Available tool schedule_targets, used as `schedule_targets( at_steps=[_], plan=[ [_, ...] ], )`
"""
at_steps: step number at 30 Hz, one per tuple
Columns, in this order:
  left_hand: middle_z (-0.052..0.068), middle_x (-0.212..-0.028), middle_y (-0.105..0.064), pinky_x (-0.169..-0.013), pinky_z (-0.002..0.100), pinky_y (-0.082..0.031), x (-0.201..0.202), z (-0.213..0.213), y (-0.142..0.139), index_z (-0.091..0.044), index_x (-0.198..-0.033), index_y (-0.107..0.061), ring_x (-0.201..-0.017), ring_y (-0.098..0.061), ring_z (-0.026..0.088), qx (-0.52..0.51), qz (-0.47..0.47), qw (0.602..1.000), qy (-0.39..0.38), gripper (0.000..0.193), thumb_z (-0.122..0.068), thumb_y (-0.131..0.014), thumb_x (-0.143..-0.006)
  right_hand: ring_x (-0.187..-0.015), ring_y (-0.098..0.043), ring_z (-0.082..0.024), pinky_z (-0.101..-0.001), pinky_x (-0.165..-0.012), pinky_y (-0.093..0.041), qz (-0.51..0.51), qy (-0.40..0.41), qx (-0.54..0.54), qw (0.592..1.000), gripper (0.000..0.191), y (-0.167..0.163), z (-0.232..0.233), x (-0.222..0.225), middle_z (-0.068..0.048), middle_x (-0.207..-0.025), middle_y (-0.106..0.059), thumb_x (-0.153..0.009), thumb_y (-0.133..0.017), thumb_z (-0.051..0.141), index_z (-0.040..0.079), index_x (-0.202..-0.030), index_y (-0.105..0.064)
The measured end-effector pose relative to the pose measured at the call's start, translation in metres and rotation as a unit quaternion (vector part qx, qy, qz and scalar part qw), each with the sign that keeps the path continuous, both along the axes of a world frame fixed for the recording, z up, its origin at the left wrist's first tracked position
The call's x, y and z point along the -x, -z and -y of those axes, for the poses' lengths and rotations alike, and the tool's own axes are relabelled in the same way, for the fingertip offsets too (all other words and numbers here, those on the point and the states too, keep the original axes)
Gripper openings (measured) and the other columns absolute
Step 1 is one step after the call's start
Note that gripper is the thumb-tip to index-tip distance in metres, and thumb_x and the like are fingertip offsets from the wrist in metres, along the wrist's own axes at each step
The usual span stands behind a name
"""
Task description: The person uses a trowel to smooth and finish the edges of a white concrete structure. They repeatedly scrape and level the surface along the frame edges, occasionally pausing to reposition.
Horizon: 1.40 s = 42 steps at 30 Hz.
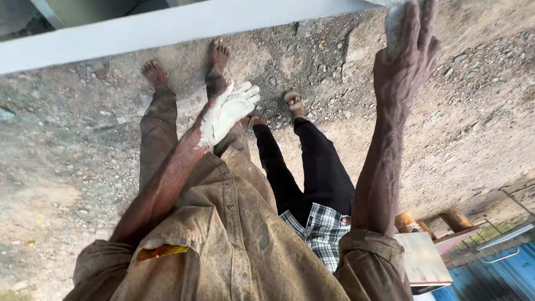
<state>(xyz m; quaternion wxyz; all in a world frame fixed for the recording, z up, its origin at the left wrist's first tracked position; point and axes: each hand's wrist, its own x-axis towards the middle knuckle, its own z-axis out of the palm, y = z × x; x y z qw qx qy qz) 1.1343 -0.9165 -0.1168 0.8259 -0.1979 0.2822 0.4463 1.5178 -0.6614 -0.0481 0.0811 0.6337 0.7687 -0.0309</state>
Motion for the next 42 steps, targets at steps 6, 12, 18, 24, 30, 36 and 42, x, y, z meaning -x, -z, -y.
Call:
schedule_targets(
  at_steps=[6, 12, 18, 24, 30, 36, 42],
  plan=[
    [0.028, -0.17, -0.038, -0.133, 0.046, -0.03, 0.014, 0.006, 0.001, 0.01, -0.164, -0.026, -0.159, -0.039, 0.038, 0.018, 0.015, 0.999, -0.043, 0.09, -0.048, -0.061, -0.106, -0.164, -0.048, -0.021, -0.0559, -0.125, -0.051, 0.065, -0.117, -0.095, 0.986, 0.103, 0.0, -0.007, 0.006, 0.0, -0.18, -0.022, -0.082, -0.068, -0.005, 0.026, -0.175, -0.036],
    [0.028, -0.172, -0.035, -0.134, 0.046, -0.029, 0.009, 0.004, 0.003, 0.008, -0.165, -0.024, -0.161, -0.037, 0.036, 0.021, -0.007, 1.0, -0.021, 0.091, -0.05, -0.06, -0.105, -0.169, -0.041, -0.027, -0.0636, -0.132, -0.041, 0.054, -0.124, -0.09, 0.987, 0.106, 0.01, -0.011, 0.012, -0.002, -0.181, -0.018, -0.084, -0.065, -0.009, 0.025, -0.177, -0.03],
    [0.024, -0.174, -0.036, -0.133, 0.047, -0.029, 0.005, 0.0, -0.005, 0.006, -0.166, -0.024, -0.161, -0.037, 0.035, 0.005, -0.012, 1.0, 0.021, 0.093, -0.054, -0.057, -0.105, -0.14, -0.068, -0.017, -0.0485, -0.1, -0.061, 0.0, -0.052, 0.006, 0.999, 0.101, -0.019, 0.014, 0.012, -0.004, -0.182, -0.036, -0.081, -0.058, -0.013, 0.023, -0.175, -0.047],
    [0.021, -0.176, -0.034, -0.134, 0.047, -0.027, -0.011, -0.02, -0.003, 0.002, -0.169, -0.026, -0.163, -0.037, 0.031, -0.11, -0.071, 0.991, 0.024, 0.089, -0.057, -0.053, -0.108, -0.142, -0.055, -0.049, -0.0546, -0.109, -0.06, -0.288, -0.059, 0.141, 0.945, 0.076, -0.075, 0.092, 0.016, -0.04, -0.161, -0.052, -0.084, -0.06, -0.018, -0.005, -0.157, -0.049],
    [0.028, -0.171, -0.04, -0.136, 0.053, -0.033, -0.023, -0.059, -0.014, 0.005, -0.166, -0.028, -0.16, -0.042, 0.041, -0.071, 0.131, 0.987, -0.053, 0.091, -0.061, -0.05, -0.107, -0.108, -0.072, -0.025, -0.0334, -0.08, -0.068, -0.81, 0.281, 0.438, 0.27, 0.046, -0.086, 0.177, 0.064, -0.019, -0.119, -0.068, -0.101, -0.074, 0.026, 0.0, -0.138, -0.063],
    [0.029, -0.162, -0.042, -0.137, 0.051, -0.034, -0.05, -0.074, -0.051, 0.009, -0.166, -0.026, -0.153, -0.044, 0.04, 0.052, 0.242, 0.934, -0.258, 0.099, -0.07, -0.042, -0.11, -0.087, -0.063, -0.02, -0.0346, -0.073, -0.057, -0.7, 0.237, 0.276, 0.614, 0.057, -0.08, 0.237, 0.149, -0.012, -0.109, -0.066, -0.096, -0.076, 0.009, 0.014, -0.151, -0.063],
    [0.026, -0.156, -0.032, -0.138, 0.052, -0.024, -0.043, -0.083, -0.06, 0.007, -0.148, -0.016, -0.152, -0.037, 0.037, -0.032, 0.126, 0.95, -0.285, 0.09, -0.073, -0.034, -0.111, -0.155, -0.043, -0.037, -0.0558, -0.121, -0.05, -0.366, -0.027, 0.191, 0.91, 0.089, -0.094, 0.252, 0.185, -0.022, -0.166, -0.041, -0.073, -0.069, 0.006, 0.012, -0.159, -0.049]
  ],
)
